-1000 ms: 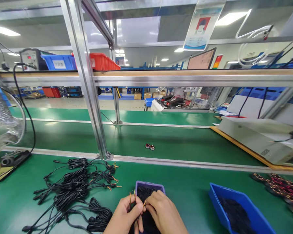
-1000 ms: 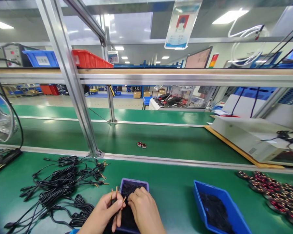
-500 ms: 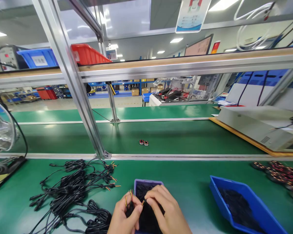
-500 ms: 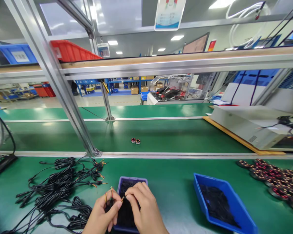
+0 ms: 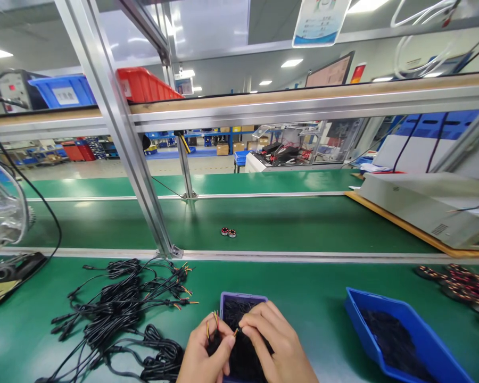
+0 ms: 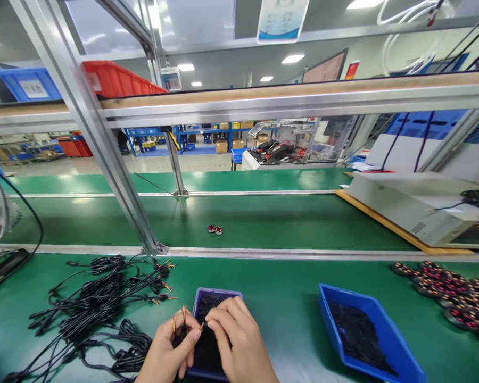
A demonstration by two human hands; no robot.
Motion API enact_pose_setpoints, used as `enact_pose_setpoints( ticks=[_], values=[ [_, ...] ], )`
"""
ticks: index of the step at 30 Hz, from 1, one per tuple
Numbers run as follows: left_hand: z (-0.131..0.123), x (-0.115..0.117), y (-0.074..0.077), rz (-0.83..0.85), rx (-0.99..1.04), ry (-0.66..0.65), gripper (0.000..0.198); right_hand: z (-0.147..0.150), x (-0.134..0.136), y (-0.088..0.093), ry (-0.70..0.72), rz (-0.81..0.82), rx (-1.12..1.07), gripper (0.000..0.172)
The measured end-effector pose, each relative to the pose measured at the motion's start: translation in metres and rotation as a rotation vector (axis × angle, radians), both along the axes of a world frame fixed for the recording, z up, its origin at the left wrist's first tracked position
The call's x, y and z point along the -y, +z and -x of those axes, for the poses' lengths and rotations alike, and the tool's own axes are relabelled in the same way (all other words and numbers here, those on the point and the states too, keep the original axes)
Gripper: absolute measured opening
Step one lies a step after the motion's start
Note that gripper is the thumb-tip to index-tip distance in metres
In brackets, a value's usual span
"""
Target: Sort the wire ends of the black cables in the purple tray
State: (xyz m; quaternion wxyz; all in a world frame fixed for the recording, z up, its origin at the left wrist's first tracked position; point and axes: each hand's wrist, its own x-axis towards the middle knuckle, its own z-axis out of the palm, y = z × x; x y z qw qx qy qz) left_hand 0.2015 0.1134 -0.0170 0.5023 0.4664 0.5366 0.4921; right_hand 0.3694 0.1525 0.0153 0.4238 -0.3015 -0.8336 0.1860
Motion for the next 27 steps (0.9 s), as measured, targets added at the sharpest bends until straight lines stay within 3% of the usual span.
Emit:
enact_pose_setpoints(
  ticks=[16,27],
  values=[
    [0.0,0.0,-0.003,-0.029,0.021,0.013,0.056,0.006,0.001,-0.002,-0.006,0.09,0.019,0.022],
    [0.01,-0.005,-0.003,0.094,0.041,-0.081,0.053,0.0,-0.004,-0.006,-0.093,0.211,-0.088,0.02]
  ],
)
